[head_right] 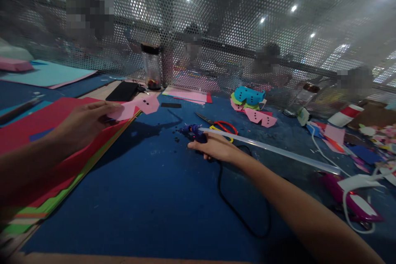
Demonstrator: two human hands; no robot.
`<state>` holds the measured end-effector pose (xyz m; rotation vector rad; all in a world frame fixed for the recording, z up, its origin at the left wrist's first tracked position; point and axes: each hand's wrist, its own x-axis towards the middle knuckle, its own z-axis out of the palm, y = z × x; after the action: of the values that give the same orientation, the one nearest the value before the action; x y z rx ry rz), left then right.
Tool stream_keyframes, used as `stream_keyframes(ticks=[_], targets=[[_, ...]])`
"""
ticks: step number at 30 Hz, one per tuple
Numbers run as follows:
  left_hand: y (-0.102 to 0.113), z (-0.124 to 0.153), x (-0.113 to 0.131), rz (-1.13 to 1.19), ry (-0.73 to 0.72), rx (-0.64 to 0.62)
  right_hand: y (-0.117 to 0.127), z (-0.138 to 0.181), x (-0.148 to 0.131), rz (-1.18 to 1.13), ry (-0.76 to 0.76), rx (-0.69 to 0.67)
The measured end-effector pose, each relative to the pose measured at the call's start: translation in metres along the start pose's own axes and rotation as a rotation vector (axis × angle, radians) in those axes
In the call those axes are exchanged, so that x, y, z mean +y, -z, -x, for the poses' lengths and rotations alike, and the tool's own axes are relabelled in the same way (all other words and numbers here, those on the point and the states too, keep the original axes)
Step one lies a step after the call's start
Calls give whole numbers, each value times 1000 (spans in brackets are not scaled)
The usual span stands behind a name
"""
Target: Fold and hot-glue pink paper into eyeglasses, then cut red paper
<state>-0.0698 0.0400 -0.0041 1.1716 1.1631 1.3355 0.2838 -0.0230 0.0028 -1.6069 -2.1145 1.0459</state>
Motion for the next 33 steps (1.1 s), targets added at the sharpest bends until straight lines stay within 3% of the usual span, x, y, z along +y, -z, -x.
stream_keyframes(ticks=[10, 22, 33], targets=[[0, 0, -1, -2, 4, -21, -1, 0, -1, -22, -4, 12], [-3, 1, -1, -9, 8, -43, -5, 6, -1, -215, 50, 45], [-7, 7, 1, -2, 52, -68, -8, 22, -20, -268, 99, 41]])
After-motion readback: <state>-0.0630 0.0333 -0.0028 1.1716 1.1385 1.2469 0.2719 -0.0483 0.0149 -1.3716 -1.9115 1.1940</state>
